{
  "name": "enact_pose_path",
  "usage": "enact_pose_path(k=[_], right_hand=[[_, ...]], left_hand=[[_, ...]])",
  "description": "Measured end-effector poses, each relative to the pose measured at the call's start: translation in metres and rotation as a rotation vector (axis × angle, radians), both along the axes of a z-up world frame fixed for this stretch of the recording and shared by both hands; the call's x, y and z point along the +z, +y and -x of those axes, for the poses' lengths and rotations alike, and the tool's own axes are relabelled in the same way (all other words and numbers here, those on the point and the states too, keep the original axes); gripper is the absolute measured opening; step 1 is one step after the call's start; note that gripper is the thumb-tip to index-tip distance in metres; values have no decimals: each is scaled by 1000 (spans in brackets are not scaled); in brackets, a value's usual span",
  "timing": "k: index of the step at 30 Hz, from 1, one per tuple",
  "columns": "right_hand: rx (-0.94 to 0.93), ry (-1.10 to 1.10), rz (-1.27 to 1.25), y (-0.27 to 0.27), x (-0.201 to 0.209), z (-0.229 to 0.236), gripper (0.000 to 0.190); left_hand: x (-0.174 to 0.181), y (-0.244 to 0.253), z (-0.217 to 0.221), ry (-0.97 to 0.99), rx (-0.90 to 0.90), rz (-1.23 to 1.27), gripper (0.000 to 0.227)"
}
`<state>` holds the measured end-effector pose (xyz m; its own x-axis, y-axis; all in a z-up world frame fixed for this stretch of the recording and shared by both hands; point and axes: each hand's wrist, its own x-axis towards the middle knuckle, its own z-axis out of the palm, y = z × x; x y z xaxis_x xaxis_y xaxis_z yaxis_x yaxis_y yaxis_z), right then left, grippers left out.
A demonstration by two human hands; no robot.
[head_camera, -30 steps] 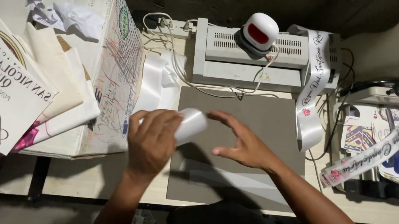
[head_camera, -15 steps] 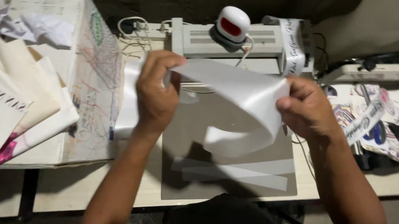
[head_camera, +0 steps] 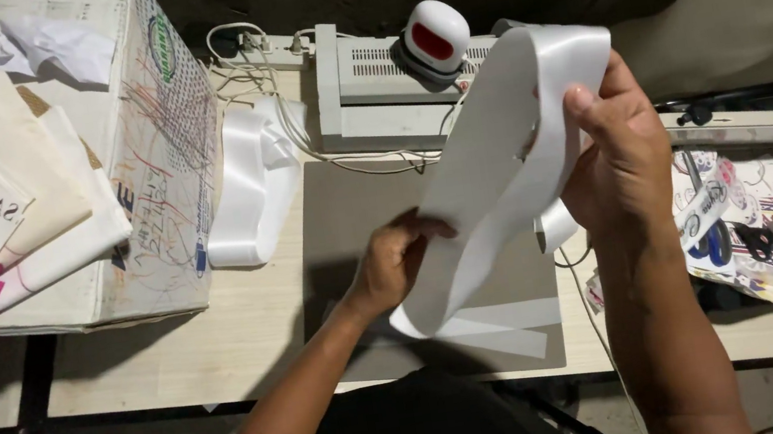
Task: The person irons printed text onto white satin ribbons using a handheld iron. They position the ribbon on a heat-resistant mat, press the iron along the printed area, and then peel off the backing paper. The process is repeated for multiple ribbons with different printed names.
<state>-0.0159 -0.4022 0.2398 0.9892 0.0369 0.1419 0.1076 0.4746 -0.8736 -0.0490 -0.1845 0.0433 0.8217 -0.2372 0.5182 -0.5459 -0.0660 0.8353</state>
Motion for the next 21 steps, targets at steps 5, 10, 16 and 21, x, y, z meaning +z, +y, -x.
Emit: enact_pose_path(k=[5,10,16,21], right_hand=[[-82,-17,20,-6,-18,-16,48],[-203,-34,61,-19,-43,-29,48],[-232,33,-16,-39,-75,-32,42],[-286,120,-93,-48,-85,-28,39]], left_hand=[[-23,7,4,802,-521,291,49],[0,26,8,513,-707,285,48],[-10,35,22,619,-535,190,37],[-44,27,29,720,-514,183,28]])
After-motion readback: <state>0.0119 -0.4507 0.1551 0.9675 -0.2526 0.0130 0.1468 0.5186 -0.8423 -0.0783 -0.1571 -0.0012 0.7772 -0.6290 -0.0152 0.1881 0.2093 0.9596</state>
